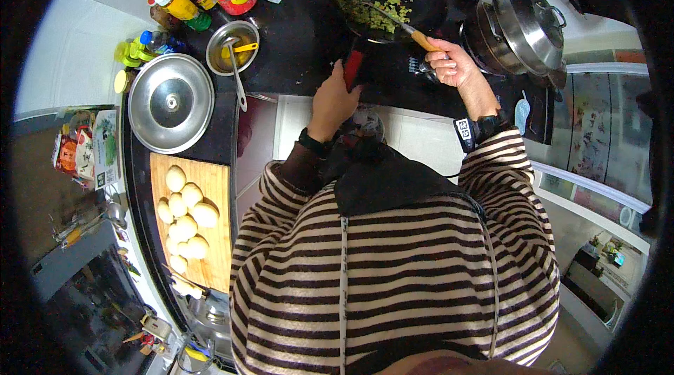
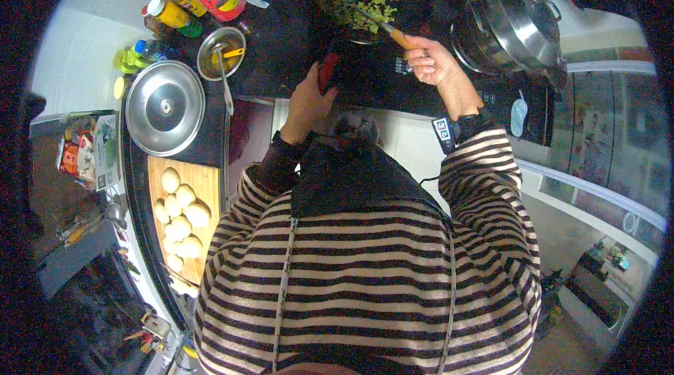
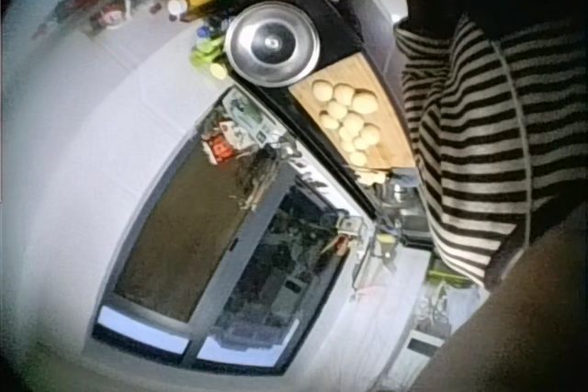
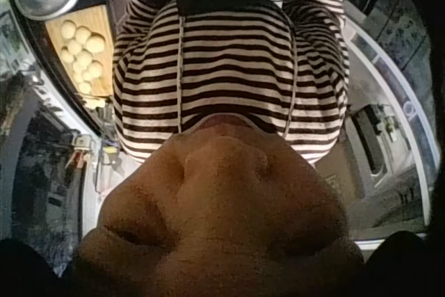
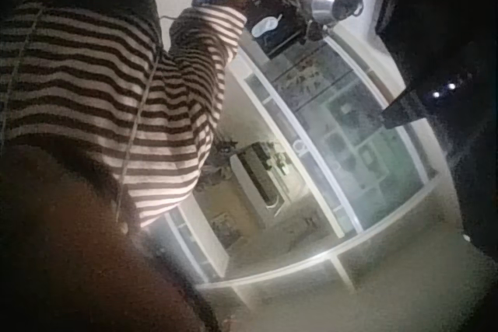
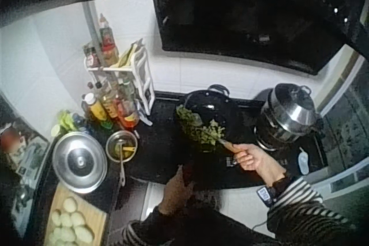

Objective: The person stirs chopped green vegetables in a frying pan on an induction cooktop using a spatula. They then move to the sink, wipe the sink and a cutting board with a cloth, and return to the stove to continue stirring.

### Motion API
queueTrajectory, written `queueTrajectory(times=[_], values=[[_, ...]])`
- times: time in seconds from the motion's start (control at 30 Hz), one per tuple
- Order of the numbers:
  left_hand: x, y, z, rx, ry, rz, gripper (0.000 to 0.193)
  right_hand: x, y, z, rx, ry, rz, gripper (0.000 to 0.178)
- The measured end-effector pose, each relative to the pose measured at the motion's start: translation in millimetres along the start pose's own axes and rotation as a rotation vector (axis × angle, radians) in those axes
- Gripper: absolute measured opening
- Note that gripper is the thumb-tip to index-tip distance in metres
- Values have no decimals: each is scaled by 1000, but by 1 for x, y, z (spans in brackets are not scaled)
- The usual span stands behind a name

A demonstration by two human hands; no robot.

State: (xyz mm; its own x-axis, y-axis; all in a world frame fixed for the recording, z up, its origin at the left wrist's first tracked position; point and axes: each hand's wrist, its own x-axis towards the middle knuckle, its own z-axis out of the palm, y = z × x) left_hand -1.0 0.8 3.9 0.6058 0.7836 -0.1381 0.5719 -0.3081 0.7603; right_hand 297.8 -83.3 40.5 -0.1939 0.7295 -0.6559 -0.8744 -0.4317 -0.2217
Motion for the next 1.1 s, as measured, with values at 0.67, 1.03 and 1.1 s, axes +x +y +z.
queueTrajectory(times=[0.67, 1.03, 1.1], values=[[0, -2, 2, 44, 45, 28, 73, -42, 29, 8, -1712, 892, -1258, 55], [0, -3, 3, 26, 43, 36, 73, -35, 12, 6, -1073, 861, -615, 47], [0, -2, 1, 27, 36, 18, 73, -26, 11, -3, -1109, 824, -733, 47]])
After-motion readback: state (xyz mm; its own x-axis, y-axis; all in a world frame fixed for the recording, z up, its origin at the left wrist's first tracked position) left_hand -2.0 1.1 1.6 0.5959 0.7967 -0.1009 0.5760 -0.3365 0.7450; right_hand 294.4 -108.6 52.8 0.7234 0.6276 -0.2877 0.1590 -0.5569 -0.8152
